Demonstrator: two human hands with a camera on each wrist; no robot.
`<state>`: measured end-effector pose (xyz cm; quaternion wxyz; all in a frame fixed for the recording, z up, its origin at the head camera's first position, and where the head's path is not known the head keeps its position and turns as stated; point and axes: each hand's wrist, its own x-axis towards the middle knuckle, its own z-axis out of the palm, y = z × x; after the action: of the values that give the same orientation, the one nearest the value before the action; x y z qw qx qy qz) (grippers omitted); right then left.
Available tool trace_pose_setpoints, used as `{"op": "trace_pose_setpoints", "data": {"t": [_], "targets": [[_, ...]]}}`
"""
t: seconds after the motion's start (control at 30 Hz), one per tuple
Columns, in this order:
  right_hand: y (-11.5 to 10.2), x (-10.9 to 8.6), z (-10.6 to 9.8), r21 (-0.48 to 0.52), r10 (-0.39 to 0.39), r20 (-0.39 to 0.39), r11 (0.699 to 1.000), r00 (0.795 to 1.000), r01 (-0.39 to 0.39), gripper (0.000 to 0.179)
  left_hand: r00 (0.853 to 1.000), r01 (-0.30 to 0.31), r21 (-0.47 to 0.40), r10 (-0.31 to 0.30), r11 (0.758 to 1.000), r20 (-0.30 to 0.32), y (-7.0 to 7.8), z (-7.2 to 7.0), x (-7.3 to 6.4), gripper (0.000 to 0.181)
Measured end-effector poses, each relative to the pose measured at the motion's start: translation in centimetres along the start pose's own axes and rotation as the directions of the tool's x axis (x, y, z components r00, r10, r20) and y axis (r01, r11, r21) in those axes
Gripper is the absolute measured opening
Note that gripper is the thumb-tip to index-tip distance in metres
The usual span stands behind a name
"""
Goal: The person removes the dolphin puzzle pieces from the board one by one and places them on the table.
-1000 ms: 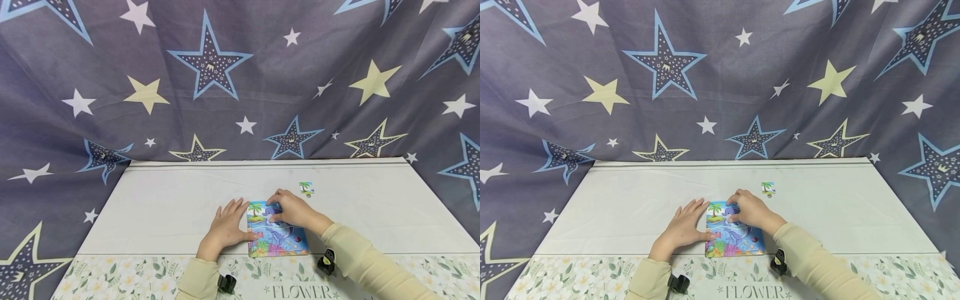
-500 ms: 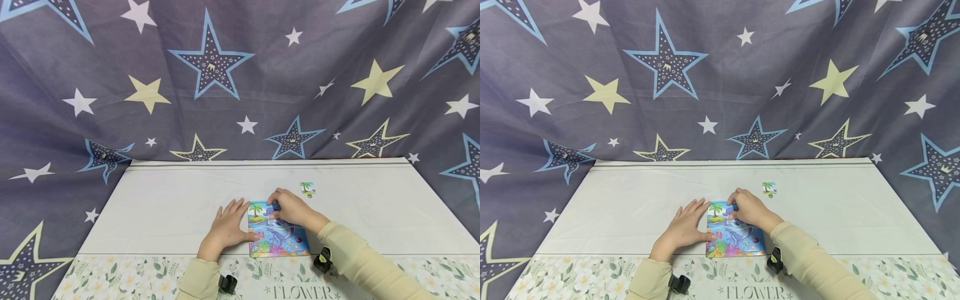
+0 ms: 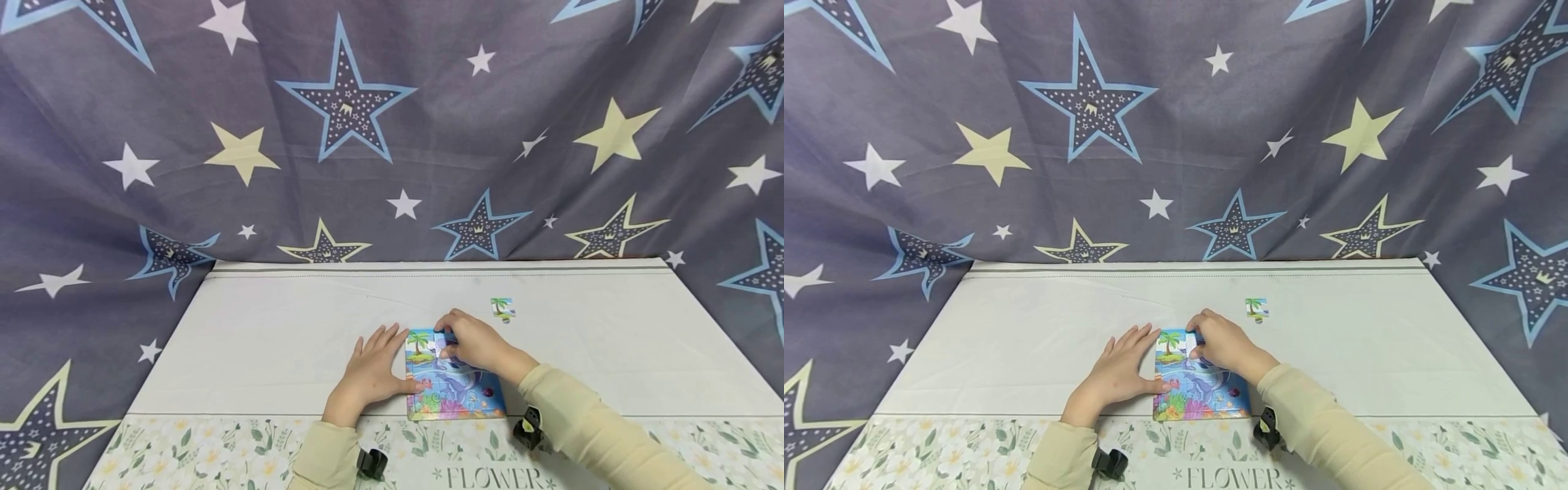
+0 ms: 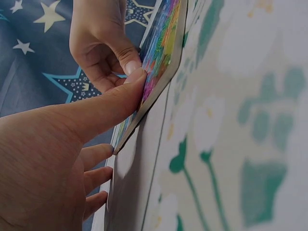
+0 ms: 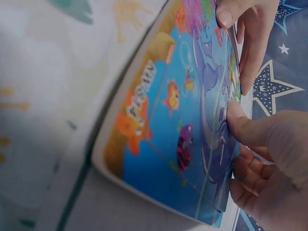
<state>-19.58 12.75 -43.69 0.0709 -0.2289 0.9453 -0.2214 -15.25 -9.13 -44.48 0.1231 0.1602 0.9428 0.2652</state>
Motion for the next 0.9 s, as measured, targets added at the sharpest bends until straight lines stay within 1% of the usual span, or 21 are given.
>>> {"op": "trace_pose_setpoints", "data": {"t": [0.3, 0.43, 0.67, 0.8, 0.9], "targets": [[-0.1, -0.2, 0.0, -0.05, -0.004, -0.028, 0.999, 1.0, 0.003, 0.035, 1.0, -0.003, -0.001, 0.003, 1.0, 0.003, -0.1, 0.1, 0.0, 0.102], [0.1, -0.2, -0.2, -0.038, -0.012, -0.03, 0.999, 0.999, 0.011, 0.034, 1.0, -0.002, -0.001, 0.002, 1.0, 0.005, 0.0, 0.0, 0.0, 0.102], [0.7, -0.1, -0.6, 0.069, -0.036, -0.04, 0.997, 0.999, 0.039, 0.027, 1.0, -0.002, -0.001, 0.002, 1.0, 0.007, 0.1, 0.0, 0.0, 0.101], [1.1, -0.1, -0.9, 0.15, -0.07, -0.044, 0.986, 0.997, 0.076, 0.02, 1.0, -0.001, 0.001, 0.001, 1.0, 0.006, 0.0, -0.1, 0.0, 0.102], [1.3, -0.1, -1.2, 0.216, -0.097, -0.04, 0.971, 0.995, 0.103, 0.016, 1.0, 0.002, 0.005, -0.002, 1.0, 0.007, 0.0, 0.0, 0.0, 0.102]]}}
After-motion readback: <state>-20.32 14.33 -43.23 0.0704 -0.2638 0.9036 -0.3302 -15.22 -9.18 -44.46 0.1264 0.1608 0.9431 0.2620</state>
